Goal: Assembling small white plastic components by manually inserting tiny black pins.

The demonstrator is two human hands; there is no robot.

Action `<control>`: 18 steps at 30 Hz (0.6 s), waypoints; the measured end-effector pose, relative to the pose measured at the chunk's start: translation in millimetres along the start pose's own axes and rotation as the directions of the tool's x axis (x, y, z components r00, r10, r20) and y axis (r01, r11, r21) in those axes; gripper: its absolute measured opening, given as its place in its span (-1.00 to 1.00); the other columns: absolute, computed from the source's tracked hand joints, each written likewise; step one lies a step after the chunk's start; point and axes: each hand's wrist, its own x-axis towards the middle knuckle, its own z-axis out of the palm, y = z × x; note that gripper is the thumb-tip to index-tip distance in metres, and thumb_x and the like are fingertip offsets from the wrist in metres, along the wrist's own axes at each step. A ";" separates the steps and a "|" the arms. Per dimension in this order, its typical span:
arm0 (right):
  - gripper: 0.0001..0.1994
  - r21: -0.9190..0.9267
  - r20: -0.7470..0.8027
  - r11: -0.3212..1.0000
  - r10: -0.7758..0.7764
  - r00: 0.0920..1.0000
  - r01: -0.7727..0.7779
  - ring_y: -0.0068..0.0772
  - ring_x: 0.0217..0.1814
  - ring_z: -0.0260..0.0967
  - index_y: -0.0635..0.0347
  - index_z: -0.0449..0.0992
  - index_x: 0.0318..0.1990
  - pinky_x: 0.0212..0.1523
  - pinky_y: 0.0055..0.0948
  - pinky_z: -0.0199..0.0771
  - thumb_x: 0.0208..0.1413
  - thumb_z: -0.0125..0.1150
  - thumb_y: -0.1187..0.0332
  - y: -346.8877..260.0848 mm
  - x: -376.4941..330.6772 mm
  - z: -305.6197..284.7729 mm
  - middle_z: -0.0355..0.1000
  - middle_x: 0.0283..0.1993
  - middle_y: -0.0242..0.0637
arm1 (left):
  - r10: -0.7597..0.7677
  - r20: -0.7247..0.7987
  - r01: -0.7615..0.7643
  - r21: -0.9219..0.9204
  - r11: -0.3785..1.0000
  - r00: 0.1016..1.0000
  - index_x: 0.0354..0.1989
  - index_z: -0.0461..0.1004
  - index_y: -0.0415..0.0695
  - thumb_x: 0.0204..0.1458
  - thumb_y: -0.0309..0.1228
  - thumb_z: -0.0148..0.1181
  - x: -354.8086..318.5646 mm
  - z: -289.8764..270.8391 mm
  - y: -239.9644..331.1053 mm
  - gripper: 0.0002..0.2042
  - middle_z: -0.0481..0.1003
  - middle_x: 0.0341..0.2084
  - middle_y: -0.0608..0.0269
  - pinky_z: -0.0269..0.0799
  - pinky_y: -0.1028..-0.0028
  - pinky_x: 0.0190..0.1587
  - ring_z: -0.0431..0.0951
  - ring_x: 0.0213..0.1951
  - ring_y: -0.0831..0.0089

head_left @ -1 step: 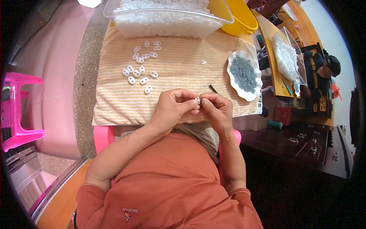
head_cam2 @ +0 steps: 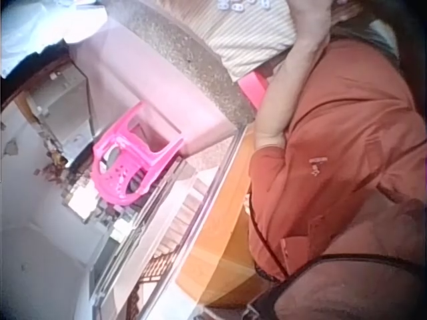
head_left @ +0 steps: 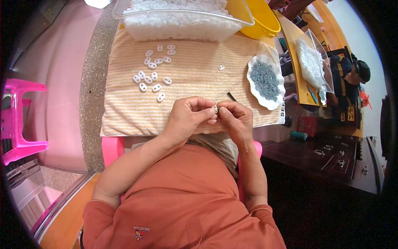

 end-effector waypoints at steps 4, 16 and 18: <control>-0.89 -0.037 0.027 0.999 -0.029 0.999 0.030 -0.60 -0.24 0.45 0.35 0.55 -0.20 -0.19 -0.58 0.47 0.15 0.17 0.51 4.6 1.4 -4.3 0.53 -0.27 -0.30 | 0.010 -0.004 -0.010 0.004 1.000 1.000 -0.21 0.48 -0.32 0.07 -0.56 0.20 0.3 -0.3 -1.2 -0.86 0.55 -0.37 0.19 0.54 0.60 -0.28 0.57 -0.37 0.55; -0.91 -0.103 0.013 0.994 -0.037 0.999 0.038 -0.63 -0.24 0.43 0.32 0.55 -0.24 -0.19 -0.62 0.44 0.15 0.16 0.52 0.8 -0.7 3.2 0.52 -0.27 -0.35 | 0.012 -0.017 -0.012 0.006 1.000 1.000 -0.21 0.48 -0.33 0.05 -0.57 0.22 -0.1 0.4 -0.3 -0.85 0.56 -0.37 0.17 0.55 0.60 -0.26 0.57 -0.37 0.54; -0.92 -0.092 0.005 0.995 -0.024 1.000 0.025 -0.64 -0.25 0.43 0.32 0.55 -0.25 -0.20 -0.62 0.44 0.16 0.15 0.52 -1.9 -2.2 5.9 0.52 -0.28 -0.36 | 0.008 -0.022 -0.008 0.011 1.000 1.000 -0.22 0.48 -0.32 0.04 -0.58 0.22 -0.2 0.5 -0.4 -0.85 0.56 -0.37 0.17 0.55 0.60 -0.26 0.57 -0.37 0.54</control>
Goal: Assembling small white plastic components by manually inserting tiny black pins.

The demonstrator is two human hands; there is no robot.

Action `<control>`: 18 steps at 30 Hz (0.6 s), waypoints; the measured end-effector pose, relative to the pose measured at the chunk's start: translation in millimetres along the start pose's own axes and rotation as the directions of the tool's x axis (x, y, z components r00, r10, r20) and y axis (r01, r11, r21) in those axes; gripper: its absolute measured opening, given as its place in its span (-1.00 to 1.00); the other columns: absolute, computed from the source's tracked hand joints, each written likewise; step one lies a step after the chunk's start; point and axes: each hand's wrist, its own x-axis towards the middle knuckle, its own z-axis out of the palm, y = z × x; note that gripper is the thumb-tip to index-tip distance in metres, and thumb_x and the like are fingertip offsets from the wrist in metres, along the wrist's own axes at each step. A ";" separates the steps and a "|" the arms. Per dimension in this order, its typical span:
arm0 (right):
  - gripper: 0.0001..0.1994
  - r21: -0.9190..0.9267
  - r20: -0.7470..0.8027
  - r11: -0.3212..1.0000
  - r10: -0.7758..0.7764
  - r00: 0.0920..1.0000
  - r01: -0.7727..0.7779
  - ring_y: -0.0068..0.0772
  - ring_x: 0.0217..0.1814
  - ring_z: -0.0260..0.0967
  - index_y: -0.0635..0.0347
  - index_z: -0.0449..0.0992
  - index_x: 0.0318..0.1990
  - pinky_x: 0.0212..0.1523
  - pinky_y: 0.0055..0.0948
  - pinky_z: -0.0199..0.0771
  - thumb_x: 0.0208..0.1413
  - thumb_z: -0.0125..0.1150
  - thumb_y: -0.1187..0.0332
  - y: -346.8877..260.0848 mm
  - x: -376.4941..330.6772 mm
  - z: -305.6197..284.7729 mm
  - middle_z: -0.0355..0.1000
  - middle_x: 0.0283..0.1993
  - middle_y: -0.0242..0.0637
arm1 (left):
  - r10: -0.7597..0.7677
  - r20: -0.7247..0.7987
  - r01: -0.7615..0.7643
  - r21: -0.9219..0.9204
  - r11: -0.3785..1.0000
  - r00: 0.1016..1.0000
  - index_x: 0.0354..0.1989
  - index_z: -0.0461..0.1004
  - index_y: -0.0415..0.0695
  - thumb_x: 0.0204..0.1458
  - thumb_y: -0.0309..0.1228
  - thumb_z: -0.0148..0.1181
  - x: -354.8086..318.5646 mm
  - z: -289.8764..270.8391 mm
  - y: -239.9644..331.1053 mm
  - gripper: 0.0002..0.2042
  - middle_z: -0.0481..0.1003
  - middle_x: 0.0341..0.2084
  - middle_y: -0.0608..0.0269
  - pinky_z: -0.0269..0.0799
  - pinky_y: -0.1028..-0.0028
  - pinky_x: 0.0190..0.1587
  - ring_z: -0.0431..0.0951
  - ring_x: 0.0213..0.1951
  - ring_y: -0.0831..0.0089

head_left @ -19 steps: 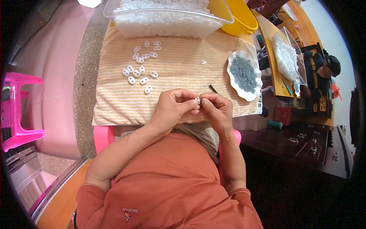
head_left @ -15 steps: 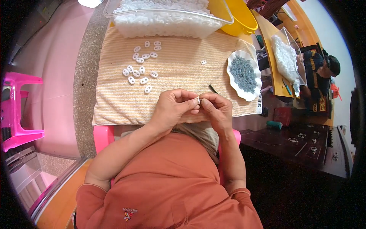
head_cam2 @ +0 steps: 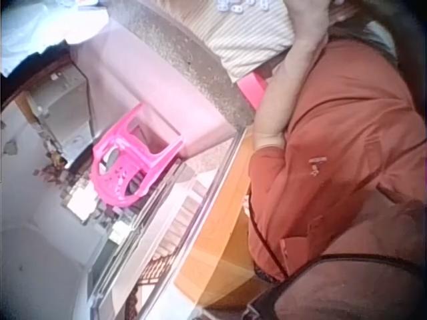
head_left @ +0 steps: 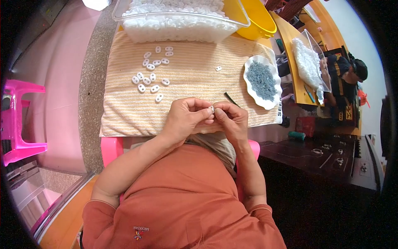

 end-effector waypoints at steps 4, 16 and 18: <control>-0.91 0.000 -0.018 0.999 0.046 0.999 -0.046 -0.66 -0.27 0.42 0.32 0.55 -0.27 -0.22 -0.62 0.45 0.17 0.13 0.50 -9.7 -2.1 4.7 0.51 -0.30 -0.37 | -0.013 -0.001 0.013 -0.002 1.000 1.000 -0.22 0.48 -0.32 0.04 -0.58 0.21 -0.6 0.7 0.0 -0.86 0.56 -0.37 0.18 0.55 0.60 -0.26 0.57 -0.37 0.55; -0.83 -0.052 -0.011 0.998 0.025 1.000 -0.025 -0.55 -0.28 0.48 0.37 0.52 -0.14 -0.23 -0.58 0.52 0.16 0.19 0.47 -14.8 6.1 -14.7 0.52 -0.29 -0.30 | -0.025 0.003 0.025 -0.091 0.996 1.000 -0.21 0.47 -0.31 0.06 -0.57 0.19 -2.7 -1.9 5.2 -0.86 0.54 -0.37 0.19 0.57 0.56 -0.25 0.57 -0.36 0.52; -0.83 -0.193 -0.036 0.980 0.046 0.998 -0.052 -0.55 -0.30 0.48 0.37 0.52 -0.14 -0.24 -0.58 0.52 0.15 0.19 0.48 -23.3 11.3 -17.7 0.52 -0.30 -0.30 | -0.002 -0.003 0.002 -0.100 0.995 1.000 -0.20 0.47 -0.30 0.07 -0.57 0.19 -1.9 -3.7 4.2 -0.86 0.54 -0.37 0.19 0.58 0.55 -0.24 0.58 -0.36 0.52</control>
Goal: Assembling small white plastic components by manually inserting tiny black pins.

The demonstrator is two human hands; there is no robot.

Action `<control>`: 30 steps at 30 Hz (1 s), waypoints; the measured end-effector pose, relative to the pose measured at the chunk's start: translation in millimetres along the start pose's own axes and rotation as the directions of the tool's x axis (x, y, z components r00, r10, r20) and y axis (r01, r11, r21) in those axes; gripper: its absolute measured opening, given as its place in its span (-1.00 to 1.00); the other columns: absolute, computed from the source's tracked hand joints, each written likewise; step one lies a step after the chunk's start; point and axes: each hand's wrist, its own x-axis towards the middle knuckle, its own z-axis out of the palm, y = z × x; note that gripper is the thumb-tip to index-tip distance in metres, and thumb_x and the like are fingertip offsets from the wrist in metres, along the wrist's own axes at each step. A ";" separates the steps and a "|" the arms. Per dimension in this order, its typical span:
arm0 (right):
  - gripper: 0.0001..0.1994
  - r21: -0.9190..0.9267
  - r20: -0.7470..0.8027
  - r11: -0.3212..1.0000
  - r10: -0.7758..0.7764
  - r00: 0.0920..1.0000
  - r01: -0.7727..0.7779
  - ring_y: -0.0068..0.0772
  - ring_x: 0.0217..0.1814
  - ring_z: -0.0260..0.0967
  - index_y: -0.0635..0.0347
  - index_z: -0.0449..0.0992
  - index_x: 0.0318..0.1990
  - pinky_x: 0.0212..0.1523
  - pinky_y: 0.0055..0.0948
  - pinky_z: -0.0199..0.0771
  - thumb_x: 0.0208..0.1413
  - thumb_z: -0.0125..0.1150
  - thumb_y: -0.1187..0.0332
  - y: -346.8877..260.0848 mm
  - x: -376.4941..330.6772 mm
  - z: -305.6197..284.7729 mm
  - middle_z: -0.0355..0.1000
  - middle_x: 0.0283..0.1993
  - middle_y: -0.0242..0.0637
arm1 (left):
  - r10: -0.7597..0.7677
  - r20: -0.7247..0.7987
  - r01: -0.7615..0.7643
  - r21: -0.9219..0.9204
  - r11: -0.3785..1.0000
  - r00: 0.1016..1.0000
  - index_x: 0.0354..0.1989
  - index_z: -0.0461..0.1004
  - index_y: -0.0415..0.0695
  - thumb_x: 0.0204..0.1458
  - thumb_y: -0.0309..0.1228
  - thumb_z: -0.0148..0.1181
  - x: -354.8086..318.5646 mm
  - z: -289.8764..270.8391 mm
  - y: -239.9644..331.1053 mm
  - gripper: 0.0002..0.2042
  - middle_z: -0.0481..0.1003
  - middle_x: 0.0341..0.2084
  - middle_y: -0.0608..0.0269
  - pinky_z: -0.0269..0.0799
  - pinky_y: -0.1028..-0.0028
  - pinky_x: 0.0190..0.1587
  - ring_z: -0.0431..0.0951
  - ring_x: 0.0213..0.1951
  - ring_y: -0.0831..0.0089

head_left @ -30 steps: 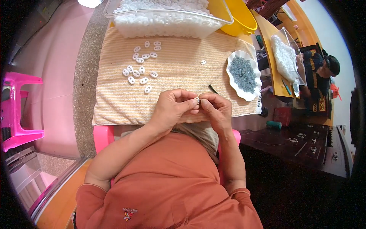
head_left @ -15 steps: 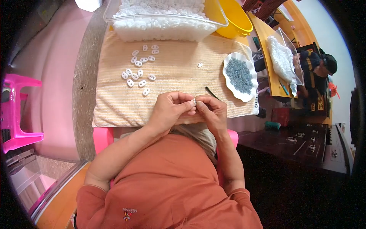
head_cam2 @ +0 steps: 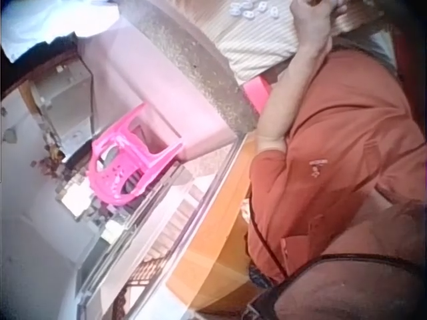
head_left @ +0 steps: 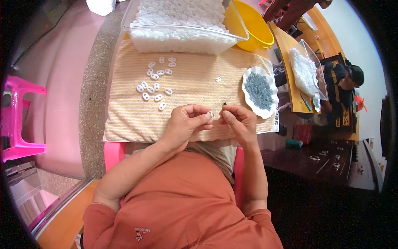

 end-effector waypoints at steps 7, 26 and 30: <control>-0.85 -0.209 0.036 0.965 -0.154 0.987 0.158 -0.60 -0.36 0.47 0.38 0.53 -0.17 -0.30 -0.61 0.51 0.14 0.20 0.50 -13.4 35.1 -2.1 0.52 -0.35 -0.32 | 0.009 0.030 -0.008 -0.049 0.999 0.999 -0.19 0.48 -0.28 0.06 -0.55 0.20 1.4 1.2 1.7 -0.85 0.54 -0.37 0.22 0.57 0.53 -0.24 0.56 -0.37 0.53; -0.78 -0.710 0.516 0.418 -0.240 0.822 0.567 0.11 -0.14 0.44 0.24 0.55 -0.20 -0.15 -0.08 0.40 0.07 0.12 0.33 -35.9 138.8 110.1 0.48 -0.25 0.06 | -0.172 0.220 0.151 0.109 0.982 0.960 -0.16 0.46 -0.35 0.06 -0.55 0.19 3.7 -6.2 -1.4 -0.81 0.54 -0.38 0.17 0.54 0.59 -0.35 0.56 -0.41 0.53; -0.78 -0.730 0.498 0.411 -0.227 0.837 0.546 0.11 -0.18 0.44 0.22 0.54 -0.20 -0.18 -0.09 0.40 0.06 0.13 0.32 -40.5 133.6 112.3 0.49 -0.29 0.03 | -0.154 0.206 0.138 0.089 0.986 0.966 -0.23 0.52 -0.32 -0.03 -0.49 0.28 3.4 -5.4 -2.8 -0.79 0.55 -0.44 0.23 0.45 0.58 -0.40 0.53 -0.45 0.57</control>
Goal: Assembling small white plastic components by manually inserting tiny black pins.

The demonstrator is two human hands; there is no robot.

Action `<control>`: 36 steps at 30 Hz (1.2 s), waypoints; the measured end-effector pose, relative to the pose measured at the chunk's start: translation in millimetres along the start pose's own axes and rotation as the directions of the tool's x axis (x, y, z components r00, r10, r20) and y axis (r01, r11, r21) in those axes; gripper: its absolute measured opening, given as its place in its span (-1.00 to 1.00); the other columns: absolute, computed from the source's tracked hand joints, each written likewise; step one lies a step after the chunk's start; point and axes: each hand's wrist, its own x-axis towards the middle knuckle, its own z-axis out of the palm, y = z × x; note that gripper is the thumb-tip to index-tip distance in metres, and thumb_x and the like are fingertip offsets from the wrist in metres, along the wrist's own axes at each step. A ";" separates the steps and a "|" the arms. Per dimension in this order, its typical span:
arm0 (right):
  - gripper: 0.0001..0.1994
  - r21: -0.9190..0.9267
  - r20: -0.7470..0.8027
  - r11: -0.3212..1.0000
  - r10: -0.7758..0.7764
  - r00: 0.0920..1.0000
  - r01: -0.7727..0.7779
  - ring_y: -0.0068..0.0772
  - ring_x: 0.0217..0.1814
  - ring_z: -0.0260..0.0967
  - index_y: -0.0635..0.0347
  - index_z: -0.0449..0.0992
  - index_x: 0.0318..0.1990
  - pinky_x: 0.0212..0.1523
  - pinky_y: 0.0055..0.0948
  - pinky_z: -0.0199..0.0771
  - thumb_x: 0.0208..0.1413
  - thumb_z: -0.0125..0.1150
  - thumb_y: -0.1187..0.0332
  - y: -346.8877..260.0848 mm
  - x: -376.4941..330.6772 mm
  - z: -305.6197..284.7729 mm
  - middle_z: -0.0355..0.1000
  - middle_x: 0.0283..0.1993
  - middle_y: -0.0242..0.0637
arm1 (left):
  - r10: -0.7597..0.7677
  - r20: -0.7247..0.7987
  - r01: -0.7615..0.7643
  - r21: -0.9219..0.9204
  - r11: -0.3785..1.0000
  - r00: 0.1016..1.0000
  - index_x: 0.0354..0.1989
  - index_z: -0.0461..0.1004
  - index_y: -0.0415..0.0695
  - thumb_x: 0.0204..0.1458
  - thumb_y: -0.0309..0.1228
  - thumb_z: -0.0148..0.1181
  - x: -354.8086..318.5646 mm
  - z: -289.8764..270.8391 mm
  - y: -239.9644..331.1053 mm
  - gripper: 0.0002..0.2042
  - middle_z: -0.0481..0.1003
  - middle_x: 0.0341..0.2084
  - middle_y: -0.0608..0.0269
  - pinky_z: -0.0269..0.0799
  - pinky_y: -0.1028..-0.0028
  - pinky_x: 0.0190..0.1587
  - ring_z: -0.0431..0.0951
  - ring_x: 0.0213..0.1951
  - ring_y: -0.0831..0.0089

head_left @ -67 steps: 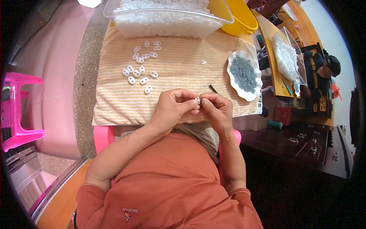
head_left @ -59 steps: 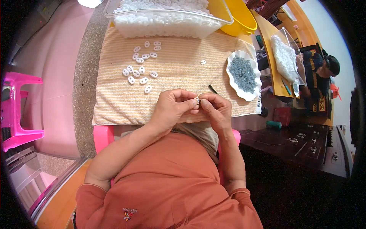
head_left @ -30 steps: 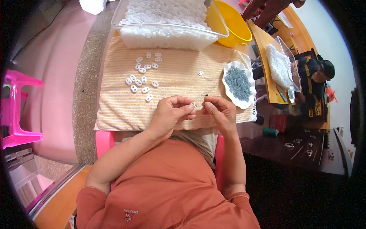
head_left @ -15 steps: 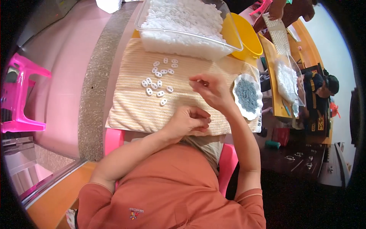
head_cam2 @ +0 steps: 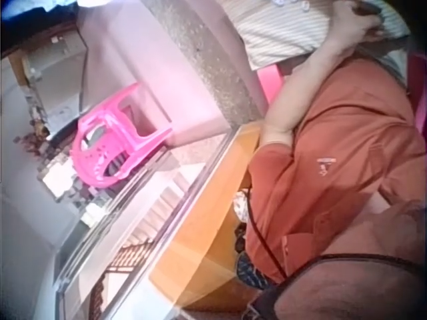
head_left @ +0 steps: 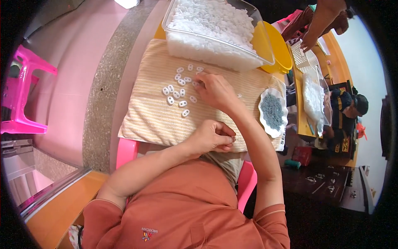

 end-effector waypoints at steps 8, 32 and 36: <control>-0.80 0.002 0.044 0.999 0.049 0.998 -0.049 0.08 -0.33 0.43 0.20 0.55 -0.23 -0.30 -0.12 0.39 0.03 0.17 0.31 6.9 -21.3 -8.9 0.48 -0.42 -0.05 | -0.028 -0.017 0.028 0.014 1.000 0.999 -0.24 0.52 -0.32 -0.02 -0.48 0.29 -0.9 1.2 3.0 -0.79 0.55 -0.46 0.20 0.46 0.58 -0.41 0.54 -0.46 0.55; -0.83 0.817 -0.094 0.556 0.393 0.915 -0.155 -0.62 -0.44 0.42 0.39 0.53 -0.17 -0.38 -0.59 0.48 0.11 0.22 0.50 51.1 -133.7 -18.3 0.48 -0.40 -0.36 | -0.041 -0.018 0.040 -0.041 0.998 0.999 -0.19 0.48 -0.28 0.05 -0.51 0.22 -3.4 -1.3 7.0 -0.83 0.52 -0.41 0.23 0.58 0.56 -0.31 0.56 -0.39 0.54; -0.84 0.883 -0.117 0.456 0.437 0.892 -0.107 -0.56 -0.42 0.47 0.40 0.52 -0.18 -0.35 -0.56 0.55 0.06 0.24 0.55 53.3 -145.2 -12.5 0.50 -0.38 -0.31 | -0.027 -0.059 0.024 -0.052 0.998 0.998 -0.23 0.50 -0.23 0.03 -0.52 0.25 -3.5 3.7 12.4 -0.85 0.54 -0.43 0.25 0.57 0.55 -0.33 0.57 -0.42 0.52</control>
